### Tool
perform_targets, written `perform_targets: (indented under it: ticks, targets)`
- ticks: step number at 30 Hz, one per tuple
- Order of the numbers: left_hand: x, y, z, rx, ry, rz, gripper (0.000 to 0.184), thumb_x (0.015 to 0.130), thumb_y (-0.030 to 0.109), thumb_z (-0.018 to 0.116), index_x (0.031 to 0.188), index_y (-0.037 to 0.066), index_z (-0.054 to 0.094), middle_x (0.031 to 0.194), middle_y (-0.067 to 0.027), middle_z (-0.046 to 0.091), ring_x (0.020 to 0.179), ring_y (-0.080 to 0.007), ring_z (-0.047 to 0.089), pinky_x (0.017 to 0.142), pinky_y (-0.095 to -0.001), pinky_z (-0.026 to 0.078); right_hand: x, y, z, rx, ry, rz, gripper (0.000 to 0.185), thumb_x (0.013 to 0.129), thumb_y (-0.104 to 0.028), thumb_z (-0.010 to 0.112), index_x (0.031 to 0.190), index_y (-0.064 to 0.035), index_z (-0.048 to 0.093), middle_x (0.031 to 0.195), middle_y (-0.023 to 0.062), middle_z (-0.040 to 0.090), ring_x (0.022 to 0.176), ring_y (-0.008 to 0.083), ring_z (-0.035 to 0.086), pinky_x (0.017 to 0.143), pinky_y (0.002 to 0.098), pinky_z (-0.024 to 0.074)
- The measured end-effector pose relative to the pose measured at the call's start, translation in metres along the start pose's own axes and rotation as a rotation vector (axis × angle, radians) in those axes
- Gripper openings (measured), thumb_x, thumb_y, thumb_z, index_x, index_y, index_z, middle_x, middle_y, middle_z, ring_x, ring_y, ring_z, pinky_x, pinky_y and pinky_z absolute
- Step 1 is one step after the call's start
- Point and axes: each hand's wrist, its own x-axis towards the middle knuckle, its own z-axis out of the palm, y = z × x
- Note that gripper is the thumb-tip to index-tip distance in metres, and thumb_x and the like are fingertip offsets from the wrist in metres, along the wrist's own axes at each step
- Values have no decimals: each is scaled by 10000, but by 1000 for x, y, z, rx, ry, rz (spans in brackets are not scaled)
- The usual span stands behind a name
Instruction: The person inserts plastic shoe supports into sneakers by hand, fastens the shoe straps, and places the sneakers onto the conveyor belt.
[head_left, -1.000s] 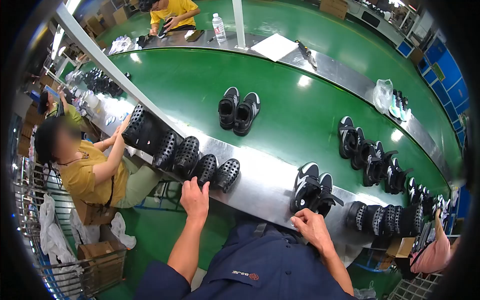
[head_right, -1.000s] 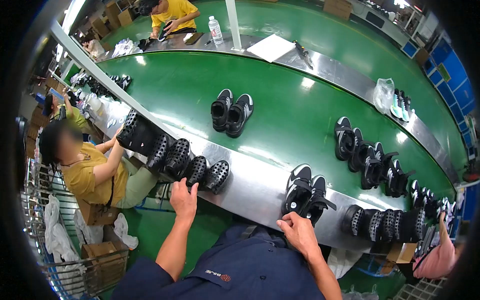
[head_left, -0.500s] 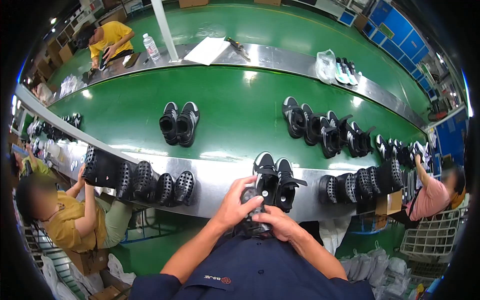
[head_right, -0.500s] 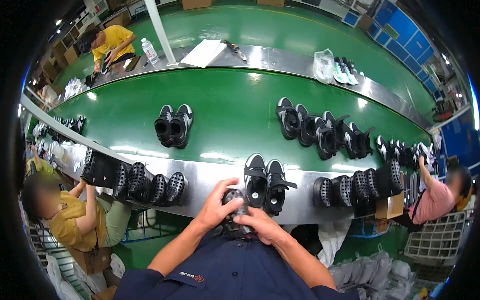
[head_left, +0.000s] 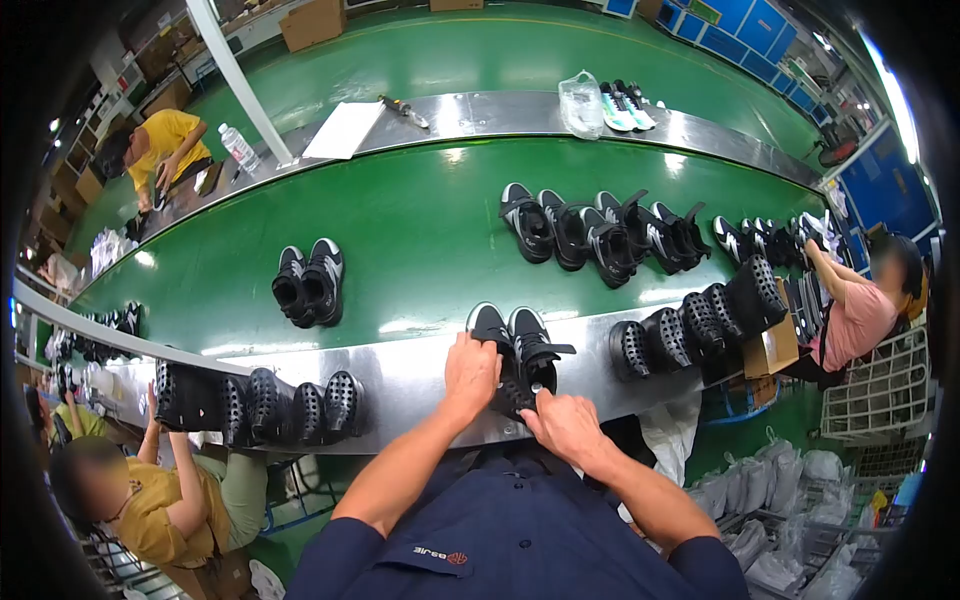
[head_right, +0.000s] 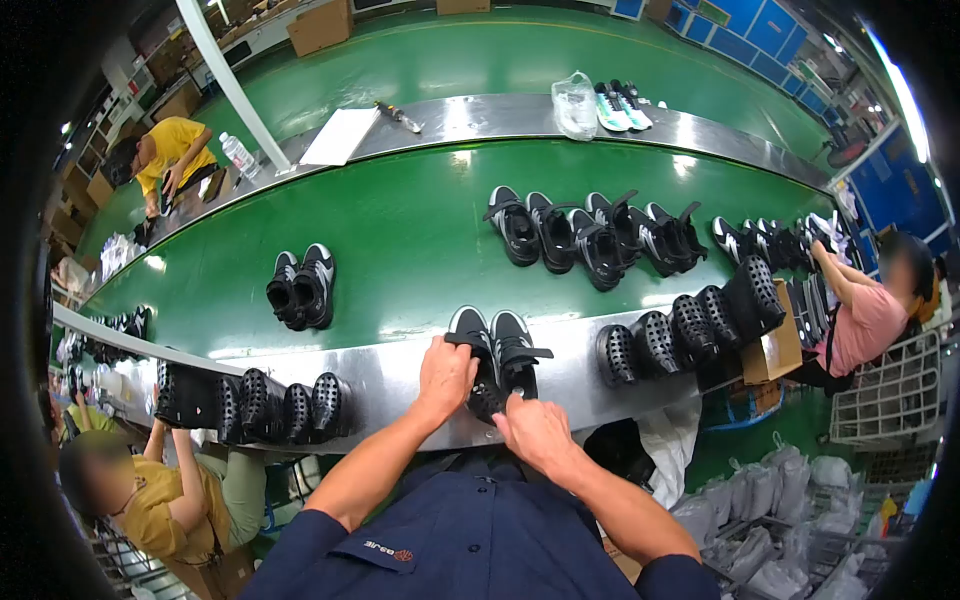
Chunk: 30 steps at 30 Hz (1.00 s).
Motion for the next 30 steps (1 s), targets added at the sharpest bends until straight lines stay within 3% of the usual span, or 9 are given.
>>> perform_targets:
  ticks: [5,10,18,21,22,25,26,29,30]
  targets:
    - [11,-6,1,-180,-215,343,77,774,28,618,731,-30,645,740,-241,660,797,-429,635,789,-508,489,39,8,42,-183,105,-14,244,949,-232,681,914,4,627,773,191,730,731,355,749,616,476,585]
    - [23,-28,-17,-299,-446,51,133,791,24,582,787,-57,688,861,-316,692,852,-480,687,826,-518,558,57,-16,108,-303,310,-26,186,861,-90,637,999,36,625,874,161,703,775,259,724,611,343,611]
    - [24,-40,-24,-432,-456,79,144,801,40,600,809,-67,696,782,-306,667,759,-485,673,702,-510,553,76,-10,133,-257,310,-154,83,899,-105,618,935,-30,617,852,128,676,786,289,709,611,376,590]
    - [17,-38,-30,-364,-466,-14,219,805,75,685,1000,-7,745,915,-251,680,839,-423,673,749,-466,553,66,-1,122,58,393,-204,85,925,-103,644,966,-32,619,873,121,675,815,337,693,652,394,583]
    - [8,-39,-30,-272,-208,184,447,798,128,742,1229,16,692,897,-252,680,857,-438,675,774,-484,563,58,-3,112,169,494,-239,190,929,-108,682,1077,-16,603,958,159,662,858,399,671,745,435,573]
    - [-24,-6,-51,-162,-285,-356,680,837,182,732,1457,41,490,1112,-331,648,993,-485,669,865,-541,547,44,-4,94,185,525,-83,441,884,-76,729,1269,40,548,1092,241,658,1001,457,667,882,467,551]
    - [-29,-10,-38,-232,-444,-482,921,834,197,742,1604,77,253,1049,-363,664,989,-496,677,889,-545,553,47,-4,98,167,520,-44,532,896,-108,724,1328,73,472,1239,314,612,1090,481,647,916,487,544]
    - [-43,-9,-4,-289,-380,-556,928,823,161,721,1610,56,240,1026,-372,682,981,-518,680,905,-564,540,67,-9,99,251,253,171,572,898,-117,721,1345,107,442,1168,357,651,1055,503,668,890,506,555]
    - [-40,-5,-7,-309,-370,-557,898,820,112,687,1600,27,251,1006,-378,690,959,-536,679,909,-572,532,78,-3,100,262,131,260,508,905,-140,715,1270,107,464,982,356,696,927,512,700,825,538,567]
